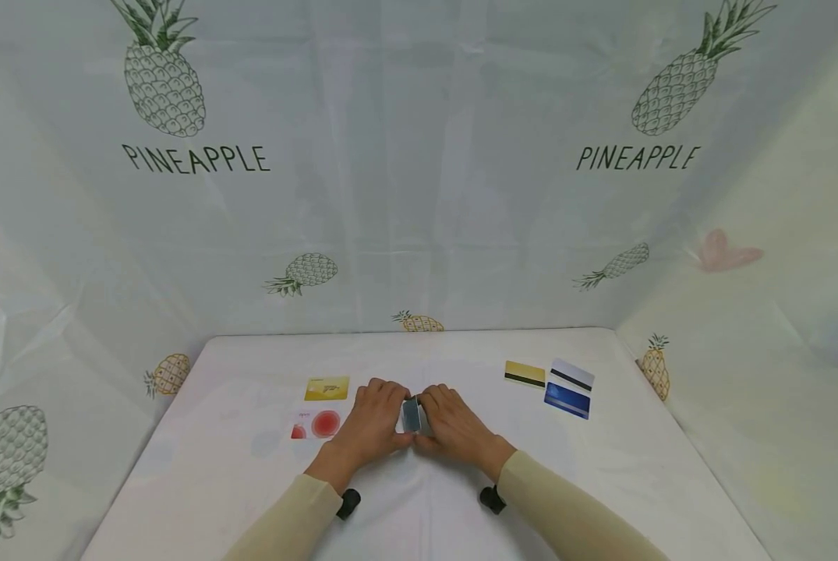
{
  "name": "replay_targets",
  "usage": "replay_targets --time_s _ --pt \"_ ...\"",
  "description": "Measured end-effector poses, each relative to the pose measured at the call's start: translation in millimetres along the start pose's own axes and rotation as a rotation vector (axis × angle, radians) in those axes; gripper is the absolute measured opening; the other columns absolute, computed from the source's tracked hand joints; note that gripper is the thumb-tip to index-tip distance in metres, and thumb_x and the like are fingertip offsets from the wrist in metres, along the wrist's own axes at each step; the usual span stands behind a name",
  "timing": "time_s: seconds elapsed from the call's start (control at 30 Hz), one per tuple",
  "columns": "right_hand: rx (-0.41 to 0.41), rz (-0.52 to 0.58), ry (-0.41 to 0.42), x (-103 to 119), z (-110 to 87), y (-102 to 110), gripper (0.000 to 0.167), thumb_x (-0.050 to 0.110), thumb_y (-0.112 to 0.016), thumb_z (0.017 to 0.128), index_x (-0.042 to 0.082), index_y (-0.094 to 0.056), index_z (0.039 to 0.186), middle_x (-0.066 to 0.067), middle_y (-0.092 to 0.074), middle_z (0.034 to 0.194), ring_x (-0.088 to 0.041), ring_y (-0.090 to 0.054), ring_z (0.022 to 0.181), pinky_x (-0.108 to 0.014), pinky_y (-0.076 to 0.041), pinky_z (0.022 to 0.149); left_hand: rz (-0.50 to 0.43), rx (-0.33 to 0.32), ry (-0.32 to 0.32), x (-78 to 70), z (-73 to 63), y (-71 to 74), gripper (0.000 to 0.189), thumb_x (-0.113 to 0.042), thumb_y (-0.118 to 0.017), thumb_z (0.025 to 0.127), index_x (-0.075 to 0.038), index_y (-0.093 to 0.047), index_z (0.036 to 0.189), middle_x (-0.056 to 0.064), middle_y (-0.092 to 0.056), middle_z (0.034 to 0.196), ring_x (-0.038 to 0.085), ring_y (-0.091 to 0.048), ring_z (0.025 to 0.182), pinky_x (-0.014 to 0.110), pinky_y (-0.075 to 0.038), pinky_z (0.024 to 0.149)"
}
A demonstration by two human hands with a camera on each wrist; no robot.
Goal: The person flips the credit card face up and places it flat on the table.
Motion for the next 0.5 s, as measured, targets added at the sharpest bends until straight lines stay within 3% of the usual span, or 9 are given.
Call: replay_targets --time_s 0.2,0.5 --pt "-0.034 -0.006 -0.002 -2 -1.7 5 0.058 0.046 -0.080 0.091 0.005 -0.061 0.126 -0.003 -0.059 0.116 -0.016 -0.052 0.101 -0.031 -0.047 0.087 0.039 -0.004 0.044 0.6 -0.3 -1.0 0.066 -0.041 -0.091 0.081 -0.013 -0.057 0.130 0.005 -0.068 0.122 0.026 -0.050 0.118 0.046 -0.043 0.100" --pt "-0.058 -0.042 -0.032 -4 -1.9 9 0.061 0.047 -0.083 0.085 0.006 -0.061 0.125 -0.004 -0.059 0.116 -0.018 -0.052 0.100 -0.031 -0.045 0.083 0.125 0.021 0.098 9.5 0.9 -10.4 0.070 -0.044 -0.090 0.081 -0.015 -0.060 0.136 0.006 -0.064 0.130 0.028 -0.049 0.119 0.047 -0.041 0.098"
Point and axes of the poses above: each hand's wrist, its own z-axis towards the middle knuckle, its own y-axis out of the back of the hand, x = y × z, the point moved 2 cm from there along z, towards the middle knuckle
